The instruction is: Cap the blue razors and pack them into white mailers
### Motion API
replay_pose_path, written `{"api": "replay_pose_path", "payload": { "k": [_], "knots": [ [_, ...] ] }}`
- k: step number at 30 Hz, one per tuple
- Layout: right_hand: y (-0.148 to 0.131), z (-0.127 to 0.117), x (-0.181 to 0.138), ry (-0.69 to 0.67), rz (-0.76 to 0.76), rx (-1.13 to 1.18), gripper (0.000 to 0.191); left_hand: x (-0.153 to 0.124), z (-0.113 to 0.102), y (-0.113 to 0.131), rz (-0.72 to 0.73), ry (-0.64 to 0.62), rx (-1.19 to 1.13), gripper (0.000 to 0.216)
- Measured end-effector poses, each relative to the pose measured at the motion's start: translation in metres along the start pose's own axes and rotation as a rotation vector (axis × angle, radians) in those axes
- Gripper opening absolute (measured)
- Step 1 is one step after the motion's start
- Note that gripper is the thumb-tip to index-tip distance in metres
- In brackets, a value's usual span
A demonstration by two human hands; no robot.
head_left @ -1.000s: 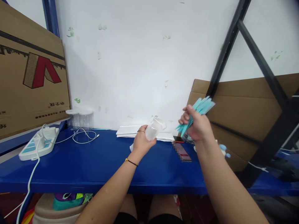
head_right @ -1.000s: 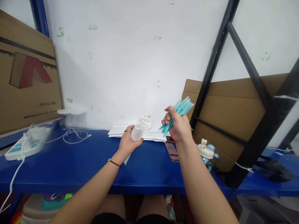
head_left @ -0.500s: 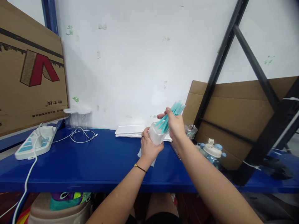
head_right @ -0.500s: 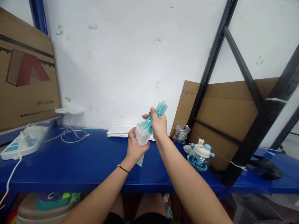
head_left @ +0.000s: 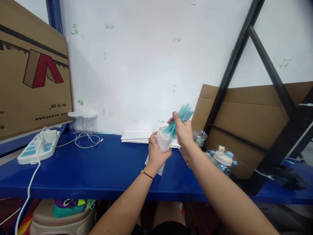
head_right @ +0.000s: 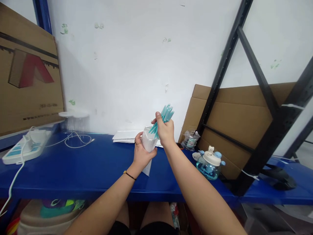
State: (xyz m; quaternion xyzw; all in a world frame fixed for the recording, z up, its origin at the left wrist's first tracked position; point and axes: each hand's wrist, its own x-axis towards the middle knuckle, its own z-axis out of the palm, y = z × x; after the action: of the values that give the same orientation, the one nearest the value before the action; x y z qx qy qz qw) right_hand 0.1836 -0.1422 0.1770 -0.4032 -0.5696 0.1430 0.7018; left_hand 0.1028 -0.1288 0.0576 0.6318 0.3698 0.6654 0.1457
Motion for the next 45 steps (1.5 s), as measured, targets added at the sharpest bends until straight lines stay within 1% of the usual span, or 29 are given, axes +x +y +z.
{"api": "replay_pose_path", "payload": {
  "k": [5,7,11,13,17,20,23,25,30,33,35,38,41,45],
  "knots": [
    [-0.007,0.003,-0.013,-0.041,0.011,0.040,0.048,0.001,0.000,-0.001,-0.041,0.019,0.005,0.083],
    [-0.015,0.004,-0.018,-0.075,-0.039,-0.053,0.047,0.001,0.000,0.000,-0.035,0.030,0.036,0.085],
    [-0.029,0.005,-0.024,-0.159,-0.195,-0.323,0.041,0.000,0.002,0.004,0.030,0.043,0.118,0.086],
    [-0.031,0.004,-0.024,-0.165,-0.203,-0.374,0.041,-0.001,0.003,0.005,0.032,0.073,0.137,0.086],
    [-0.023,0.002,-0.017,-0.188,-0.103,-0.380,0.041,-0.003,0.003,0.003,0.012,0.111,0.134,0.088],
    [-0.016,0.000,-0.007,-0.188,0.022,-0.278,0.044,-0.004,0.002,0.003,0.006,0.118,0.124,0.086],
    [-0.013,0.000,-0.001,-0.137,0.097,-0.176,0.048,-0.004,0.002,0.005,-0.004,0.112,0.120,0.088],
    [-0.013,0.000,-0.002,-0.129,0.071,-0.225,0.049,-0.003,0.001,0.008,-0.026,0.091,0.151,0.088],
    [-0.021,0.004,-0.017,-0.264,-0.098,-0.419,0.045,0.000,0.004,0.012,-0.129,0.035,0.288,0.088],
    [-0.027,0.006,-0.018,-0.282,-0.154,-0.534,0.042,0.000,0.006,0.010,-0.139,0.013,0.314,0.086],
    [-0.031,0.007,-0.012,-0.279,-0.169,-0.599,0.040,-0.002,0.007,0.008,-0.122,0.005,0.289,0.086],
    [-0.034,0.008,-0.003,-0.290,-0.169,-0.629,0.041,-0.004,0.006,0.008,-0.073,0.017,0.208,0.088],
    [-0.033,0.006,-0.001,-0.301,-0.146,-0.617,0.041,-0.003,0.004,0.011,-0.047,0.063,0.096,0.087],
    [-0.025,0.003,-0.002,-0.281,-0.082,-0.561,0.042,-0.001,0.003,0.014,-0.058,0.091,-0.017,0.087]
  ]
}}
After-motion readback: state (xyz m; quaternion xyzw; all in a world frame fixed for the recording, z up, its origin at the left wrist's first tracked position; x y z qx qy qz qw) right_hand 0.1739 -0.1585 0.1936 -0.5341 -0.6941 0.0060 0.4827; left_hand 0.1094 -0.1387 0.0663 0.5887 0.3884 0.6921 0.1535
